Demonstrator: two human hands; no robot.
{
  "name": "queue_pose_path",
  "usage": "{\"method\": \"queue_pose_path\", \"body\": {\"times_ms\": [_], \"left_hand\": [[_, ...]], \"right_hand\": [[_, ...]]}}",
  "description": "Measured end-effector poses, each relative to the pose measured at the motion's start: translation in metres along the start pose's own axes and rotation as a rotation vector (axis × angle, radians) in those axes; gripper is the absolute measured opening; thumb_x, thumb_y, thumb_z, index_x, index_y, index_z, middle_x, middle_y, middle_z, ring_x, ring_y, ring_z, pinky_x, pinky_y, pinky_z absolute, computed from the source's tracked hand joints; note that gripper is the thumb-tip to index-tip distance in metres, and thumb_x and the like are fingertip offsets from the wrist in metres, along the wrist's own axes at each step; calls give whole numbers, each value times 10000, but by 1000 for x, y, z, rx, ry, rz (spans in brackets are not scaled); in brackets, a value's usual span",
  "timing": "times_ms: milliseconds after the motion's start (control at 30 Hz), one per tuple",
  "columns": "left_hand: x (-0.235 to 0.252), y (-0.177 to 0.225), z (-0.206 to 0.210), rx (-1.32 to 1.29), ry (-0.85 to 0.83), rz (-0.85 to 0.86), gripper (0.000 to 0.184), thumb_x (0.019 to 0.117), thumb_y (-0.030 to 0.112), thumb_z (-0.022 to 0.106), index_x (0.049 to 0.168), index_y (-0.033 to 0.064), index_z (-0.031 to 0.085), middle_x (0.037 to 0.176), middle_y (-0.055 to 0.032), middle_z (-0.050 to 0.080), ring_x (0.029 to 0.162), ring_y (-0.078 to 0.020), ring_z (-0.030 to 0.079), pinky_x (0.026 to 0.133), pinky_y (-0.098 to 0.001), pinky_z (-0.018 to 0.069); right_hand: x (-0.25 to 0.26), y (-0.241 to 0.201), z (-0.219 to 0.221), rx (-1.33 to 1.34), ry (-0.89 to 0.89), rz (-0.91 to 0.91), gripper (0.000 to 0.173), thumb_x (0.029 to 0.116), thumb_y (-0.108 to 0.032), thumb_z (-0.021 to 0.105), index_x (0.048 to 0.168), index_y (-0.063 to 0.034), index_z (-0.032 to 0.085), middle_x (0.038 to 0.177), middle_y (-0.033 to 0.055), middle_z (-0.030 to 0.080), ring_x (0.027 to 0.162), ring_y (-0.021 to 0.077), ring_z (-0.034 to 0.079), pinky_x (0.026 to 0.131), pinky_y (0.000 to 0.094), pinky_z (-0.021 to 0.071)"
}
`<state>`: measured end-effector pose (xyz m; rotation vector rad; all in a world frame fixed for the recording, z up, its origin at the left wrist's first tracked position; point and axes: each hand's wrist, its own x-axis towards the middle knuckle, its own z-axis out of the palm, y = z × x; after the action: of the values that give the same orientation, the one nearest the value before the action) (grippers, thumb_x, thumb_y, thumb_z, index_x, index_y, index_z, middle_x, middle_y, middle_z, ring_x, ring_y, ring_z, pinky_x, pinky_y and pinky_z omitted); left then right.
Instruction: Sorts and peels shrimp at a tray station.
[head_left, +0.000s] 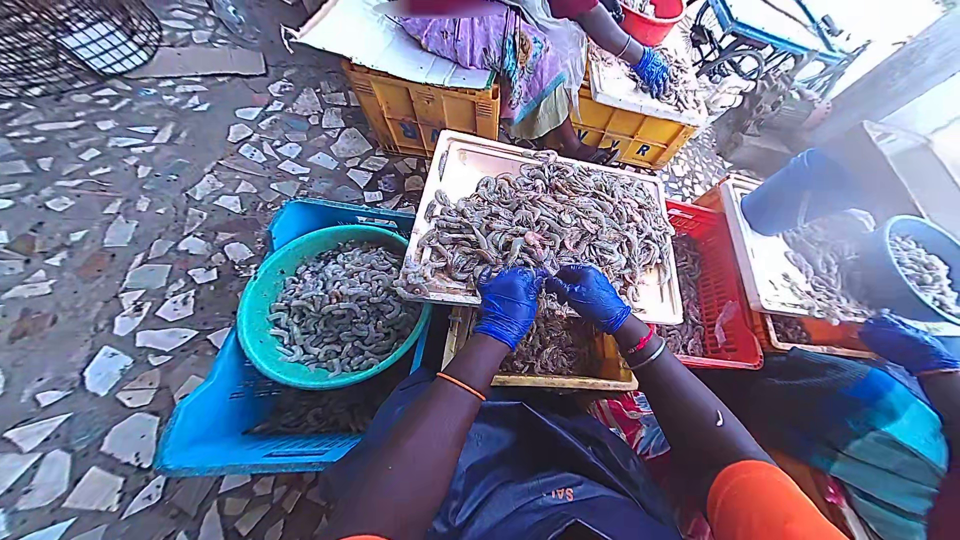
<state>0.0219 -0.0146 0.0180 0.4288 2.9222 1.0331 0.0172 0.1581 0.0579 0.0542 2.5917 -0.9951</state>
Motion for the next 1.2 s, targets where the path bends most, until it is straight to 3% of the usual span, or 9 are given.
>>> {"method": "queue_pose_path", "body": {"times_ms": [133,200,400,533,600,767,867,1100,1200], "left_hand": [[2,5,-10,-297,-61,-242,265,1072,195,522,1166,75,740,1158,-159,729,1160,-320,661,1095,-574,413],[4,4,-12,-386,-32,-330,274,1081,211,508,1151,66,730,1111,-171,733,1089,-333,687,998,-575,497],[6,-20,-18,-479,118,-416,280,1094,245,480,1197,132,715,1058,-115,738,941,-280,701,877,-572,536],[2,-22,-19,-464,22,-76,369,1065,242,552,1427,217,617,1382,-31,658,1273,-212,618,1108,-524,449],[-1,-14,-11,-284,46,128,462,1025,241,588,1486,267,571,1401,-56,647,1296,-264,592,1121,-582,365],[-6,-9,-1,-32,276,322,220,985,131,585,1058,130,793,1010,-105,763,1009,-293,714,1111,-597,365],[-8,-9,-2,-32,254,304,198,960,84,592,989,92,787,963,-120,762,981,-298,717,1092,-554,406],[1,-14,-22,-364,99,-199,264,1076,205,530,1221,120,734,1184,-122,737,1124,-289,695,1016,-561,508],[-1,-25,-16,-459,27,34,356,1054,180,555,1399,145,634,1362,-109,655,1266,-243,616,1103,-464,466]], "right_hand": [[-8,3,3,-86,17,-71,327,1004,-439,624,1021,-140,754,914,58,719,865,218,676,816,503,526],[-10,6,6,-38,56,-141,286,998,-390,643,1006,-128,757,887,50,719,826,194,677,799,469,542],[-13,15,13,327,112,-196,205,997,-259,660,1001,-70,738,823,12,702,737,93,646,737,319,558],[-11,17,13,454,116,-245,222,1029,-234,591,972,-65,723,756,-31,654,667,46,584,677,251,518],[-10,14,14,515,136,-244,221,1023,-227,584,947,-62,708,744,-39,642,646,33,551,650,238,485],[-15,6,7,189,160,-254,227,1013,-257,625,979,-56,724,887,32,694,818,101,649,790,339,539],[-17,11,6,28,179,-426,247,987,-269,648,914,-45,722,902,84,665,856,167,647,795,375,541],[-16,23,13,273,215,-505,190,963,-175,655,842,-37,706,889,52,658,880,100,635,823,287,542],[-18,20,7,351,232,-429,166,950,-155,653,825,-54,697,895,27,661,874,81,633,805,277,540]]}}
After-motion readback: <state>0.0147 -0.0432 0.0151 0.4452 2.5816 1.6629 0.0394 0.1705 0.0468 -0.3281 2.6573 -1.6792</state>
